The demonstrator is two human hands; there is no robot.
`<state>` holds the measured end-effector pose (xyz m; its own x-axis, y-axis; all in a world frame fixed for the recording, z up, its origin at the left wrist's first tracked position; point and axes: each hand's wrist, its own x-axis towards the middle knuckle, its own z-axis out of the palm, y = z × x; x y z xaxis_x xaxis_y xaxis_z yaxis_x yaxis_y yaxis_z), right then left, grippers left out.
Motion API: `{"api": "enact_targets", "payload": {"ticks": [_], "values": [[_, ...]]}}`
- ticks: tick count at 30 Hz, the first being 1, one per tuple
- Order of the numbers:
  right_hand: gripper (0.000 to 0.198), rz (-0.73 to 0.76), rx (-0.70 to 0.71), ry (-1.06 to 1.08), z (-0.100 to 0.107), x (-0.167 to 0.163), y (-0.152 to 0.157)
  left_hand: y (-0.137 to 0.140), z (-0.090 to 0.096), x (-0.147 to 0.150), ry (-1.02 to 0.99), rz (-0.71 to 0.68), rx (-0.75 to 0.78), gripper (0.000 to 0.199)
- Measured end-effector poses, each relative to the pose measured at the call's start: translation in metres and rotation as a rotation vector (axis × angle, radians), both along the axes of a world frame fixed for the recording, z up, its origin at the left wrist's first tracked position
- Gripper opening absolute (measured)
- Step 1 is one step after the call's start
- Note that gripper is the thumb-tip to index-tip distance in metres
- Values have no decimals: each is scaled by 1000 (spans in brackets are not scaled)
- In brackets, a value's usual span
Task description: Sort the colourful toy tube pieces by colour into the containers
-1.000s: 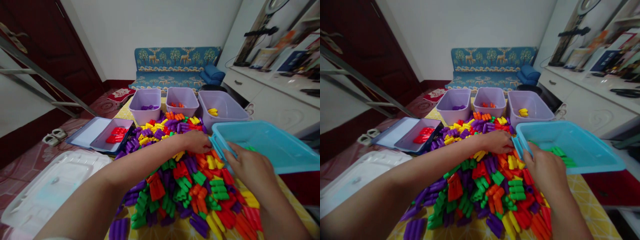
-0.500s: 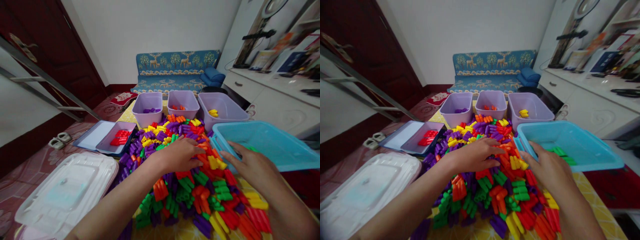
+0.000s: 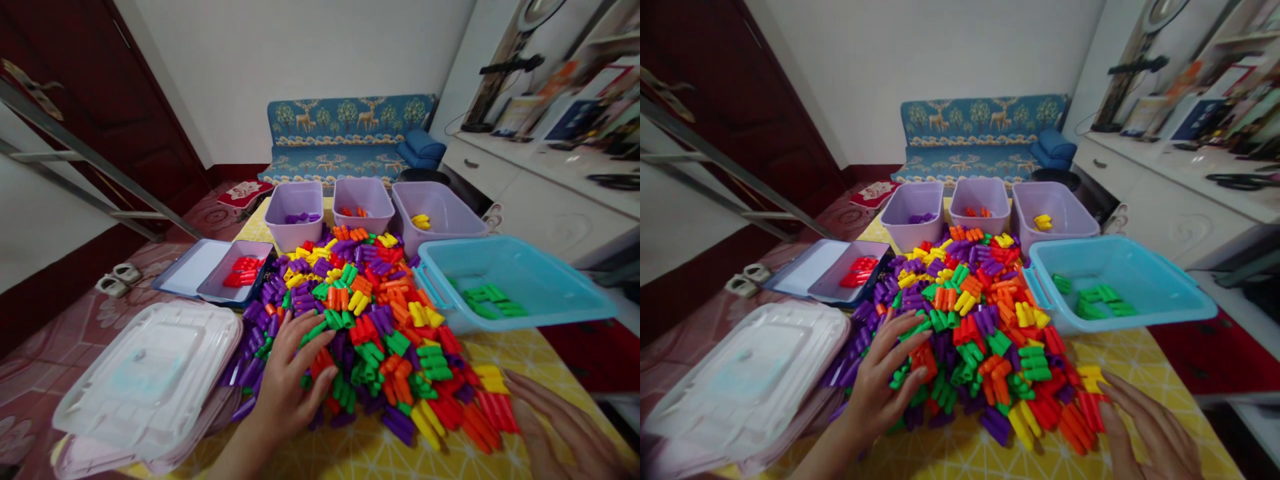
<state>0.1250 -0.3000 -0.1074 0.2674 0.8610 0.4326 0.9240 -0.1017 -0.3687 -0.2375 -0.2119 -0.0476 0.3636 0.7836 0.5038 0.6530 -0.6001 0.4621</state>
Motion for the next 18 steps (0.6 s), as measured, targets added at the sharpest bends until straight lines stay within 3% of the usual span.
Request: {"api": "enact_targets", "payload": {"ticks": [5,10,18], "values": [[53,-14,-66,205,-19,-20,-7,-25,-26,-3,176,75,-66,71],[59,-36,12,414,-14,-73,8,-32,-36,11,245,104,-99,91],[57,298,134,253,1,-121,32,-27,-35,23,207,109,-72,90]]}}
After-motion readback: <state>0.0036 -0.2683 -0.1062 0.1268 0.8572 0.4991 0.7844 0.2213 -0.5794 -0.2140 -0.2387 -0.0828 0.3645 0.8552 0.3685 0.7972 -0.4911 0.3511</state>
